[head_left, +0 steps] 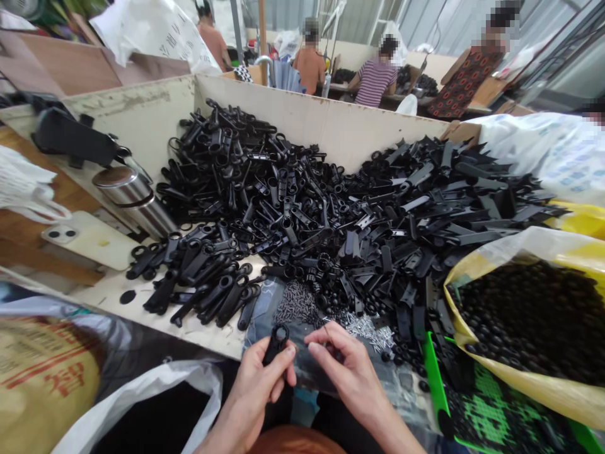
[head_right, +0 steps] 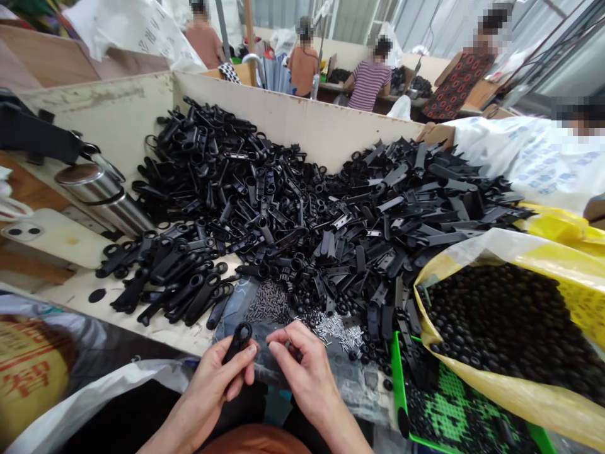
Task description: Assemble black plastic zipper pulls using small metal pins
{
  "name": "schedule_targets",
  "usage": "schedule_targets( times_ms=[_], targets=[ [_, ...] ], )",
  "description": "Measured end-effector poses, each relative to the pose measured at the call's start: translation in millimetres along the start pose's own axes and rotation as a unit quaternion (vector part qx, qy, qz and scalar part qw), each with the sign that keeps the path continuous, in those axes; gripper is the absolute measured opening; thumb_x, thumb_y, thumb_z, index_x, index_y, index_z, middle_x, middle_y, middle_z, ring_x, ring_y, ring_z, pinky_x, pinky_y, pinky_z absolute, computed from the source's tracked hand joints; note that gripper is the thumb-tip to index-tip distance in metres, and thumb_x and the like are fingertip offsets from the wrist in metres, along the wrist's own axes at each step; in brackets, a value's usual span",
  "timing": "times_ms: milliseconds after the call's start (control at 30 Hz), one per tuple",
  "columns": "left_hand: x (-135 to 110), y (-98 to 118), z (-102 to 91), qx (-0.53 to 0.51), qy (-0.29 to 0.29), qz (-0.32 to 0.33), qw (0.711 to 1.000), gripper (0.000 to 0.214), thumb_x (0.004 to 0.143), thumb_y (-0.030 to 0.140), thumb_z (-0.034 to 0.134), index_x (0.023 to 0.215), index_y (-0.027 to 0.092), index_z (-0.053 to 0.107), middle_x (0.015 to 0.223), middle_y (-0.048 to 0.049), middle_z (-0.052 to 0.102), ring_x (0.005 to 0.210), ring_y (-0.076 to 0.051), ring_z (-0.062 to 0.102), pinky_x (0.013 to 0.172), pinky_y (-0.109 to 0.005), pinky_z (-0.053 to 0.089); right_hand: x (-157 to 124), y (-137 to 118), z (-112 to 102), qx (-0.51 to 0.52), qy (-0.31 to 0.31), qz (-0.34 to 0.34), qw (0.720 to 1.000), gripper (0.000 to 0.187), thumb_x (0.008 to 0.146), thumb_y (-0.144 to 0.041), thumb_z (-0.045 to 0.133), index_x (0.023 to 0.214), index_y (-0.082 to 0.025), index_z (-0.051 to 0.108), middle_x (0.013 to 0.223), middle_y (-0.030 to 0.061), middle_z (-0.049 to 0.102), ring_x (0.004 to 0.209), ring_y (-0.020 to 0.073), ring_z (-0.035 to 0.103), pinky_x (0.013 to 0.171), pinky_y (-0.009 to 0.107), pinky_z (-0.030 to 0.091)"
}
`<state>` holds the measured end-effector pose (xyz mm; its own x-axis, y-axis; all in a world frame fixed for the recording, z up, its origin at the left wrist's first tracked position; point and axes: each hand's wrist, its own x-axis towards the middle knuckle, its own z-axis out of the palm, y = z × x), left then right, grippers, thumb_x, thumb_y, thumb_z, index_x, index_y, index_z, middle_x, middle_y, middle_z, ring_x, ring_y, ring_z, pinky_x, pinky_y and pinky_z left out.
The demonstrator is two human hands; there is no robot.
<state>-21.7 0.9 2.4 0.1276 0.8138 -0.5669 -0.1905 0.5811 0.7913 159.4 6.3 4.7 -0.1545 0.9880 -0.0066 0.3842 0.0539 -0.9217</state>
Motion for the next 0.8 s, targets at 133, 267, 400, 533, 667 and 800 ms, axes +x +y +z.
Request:
schedule_targets(
  times_ms=[133, 267, 400, 533, 667, 800],
  targets=[
    [-1, -1, 1.9, 0.001, -0.025, 0.012, 1.0, 0.042, 0.08, 0.052, 0.077, 0.091, 0.013, 0.066, 0.056, 0.002, 0.062, 0.041, -0.003, 0.032, 0.044, -0.019, 0.016, -2, -4, 7, 0.038, 0.004, 0.002, 0.999, 0.023, 0.098, -0.037, 0.06, 0.089, -0.022, 0.075, 0.078, 0.0005, 0.059, 0.07, 0.0167, 0.056, 0.062, 0.026, 0.04],
    [-3, -4, 1.0, -0.005, -0.031, 0.015, 0.999, 0.042, 0.081, 0.052, 0.076, 0.092, 0.013, 0.066, 0.056, 0.0027, 0.061, 0.042, -0.003, 0.032, 0.043, -0.019, 0.016, -3, -3, 9, 0.035, -0.005, -0.008, 0.999, 0.024, 0.098, -0.037, 0.06, 0.087, -0.022, 0.075, 0.078, 0.0006, 0.06, 0.071, 0.0167, 0.056, 0.064, 0.026, 0.041],
    [-3, -7, -0.1, -0.014, -0.038, 0.004, 0.999, 0.04, 0.081, 0.051, 0.076, 0.091, 0.014, 0.065, 0.055, 0.0032, 0.061, 0.041, -0.002, 0.032, 0.043, -0.019, 0.015, -4, -3, 7, 0.039, -0.011, -0.007, 0.999, 0.023, 0.098, -0.036, 0.06, 0.087, -0.023, 0.076, 0.076, 0.0001, 0.059, 0.069, 0.016, 0.056, 0.063, 0.025, 0.04],
    [-2, -7, 1.2, -0.034, -0.058, -0.022, 0.998, 0.039, 0.078, 0.05, 0.078, 0.087, 0.015, 0.063, 0.055, 0.0026, 0.062, 0.04, -0.002, 0.033, 0.042, -0.019, 0.015, -8, 0, 9, 0.057, -0.005, 0.008, 0.998, 0.024, 0.096, -0.038, 0.063, 0.085, -0.022, 0.076, 0.076, 0.0, 0.06, 0.068, 0.0155, 0.055, 0.061, 0.025, 0.04],
    [-2, -5, 4.8, -0.052, -0.059, -0.018, 0.997, 0.04, 0.073, 0.048, 0.081, 0.083, 0.014, 0.064, 0.052, 0.0035, 0.059, 0.04, -0.002, 0.032, 0.041, -0.018, 0.015, -14, 5, 15, 0.093, 0.023, 0.032, 0.995, 0.024, 0.095, -0.043, 0.066, 0.089, -0.021, 0.074, 0.075, -0.0006, 0.062, 0.062, 0.014, 0.053, 0.057, 0.023, 0.043],
    [-2, -4, 9.2, -0.096, -0.057, -0.055, 0.992, 0.039, 0.067, 0.044, 0.085, 0.079, 0.014, 0.064, 0.049, 0.0053, 0.056, 0.039, -0.001, 0.029, 0.041, -0.018, 0.013, -18, 6, 15, 0.054, 0.071, -0.029, 0.996, 0.018, 0.096, -0.034, 0.066, 0.085, -0.022, 0.075, 0.076, 0.0001, 0.066, 0.061, 0.0134, 0.056, 0.055, 0.022, 0.044]
  ],
)
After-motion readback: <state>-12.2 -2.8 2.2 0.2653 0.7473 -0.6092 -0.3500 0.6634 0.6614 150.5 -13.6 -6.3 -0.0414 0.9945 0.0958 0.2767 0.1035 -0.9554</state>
